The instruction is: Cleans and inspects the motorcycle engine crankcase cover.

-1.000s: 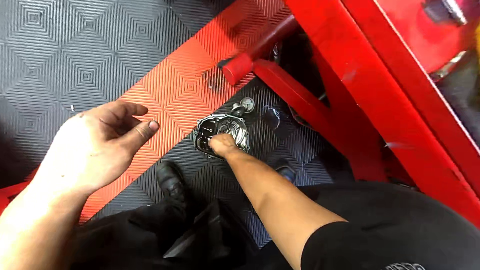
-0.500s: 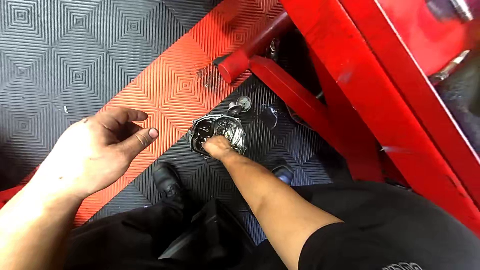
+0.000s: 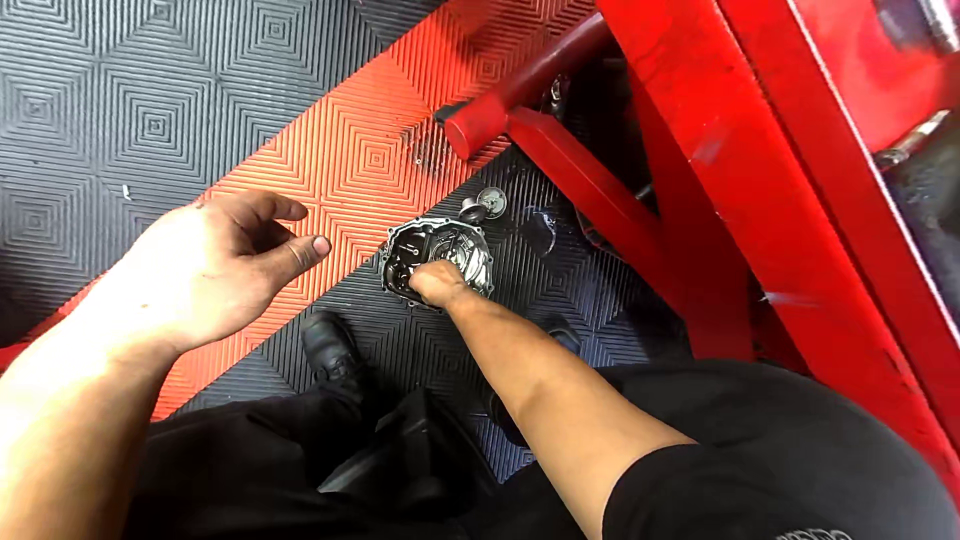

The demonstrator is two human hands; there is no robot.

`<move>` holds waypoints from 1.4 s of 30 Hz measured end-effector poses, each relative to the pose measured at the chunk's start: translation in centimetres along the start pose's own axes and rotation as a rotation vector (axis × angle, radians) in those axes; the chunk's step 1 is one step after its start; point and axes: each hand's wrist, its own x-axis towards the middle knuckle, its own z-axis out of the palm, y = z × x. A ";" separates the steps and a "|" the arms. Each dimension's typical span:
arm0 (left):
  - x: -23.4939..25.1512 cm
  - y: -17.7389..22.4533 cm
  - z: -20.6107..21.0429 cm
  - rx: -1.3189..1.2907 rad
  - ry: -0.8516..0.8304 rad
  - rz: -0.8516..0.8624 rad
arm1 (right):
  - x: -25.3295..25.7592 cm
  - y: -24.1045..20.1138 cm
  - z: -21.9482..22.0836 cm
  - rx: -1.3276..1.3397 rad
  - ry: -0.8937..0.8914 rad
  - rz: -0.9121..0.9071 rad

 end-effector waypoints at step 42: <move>1.2 2.0 -0.1 -0.147 -0.252 -0.038 | -40.5 11.6 -25.8 0.450 1.117 0.985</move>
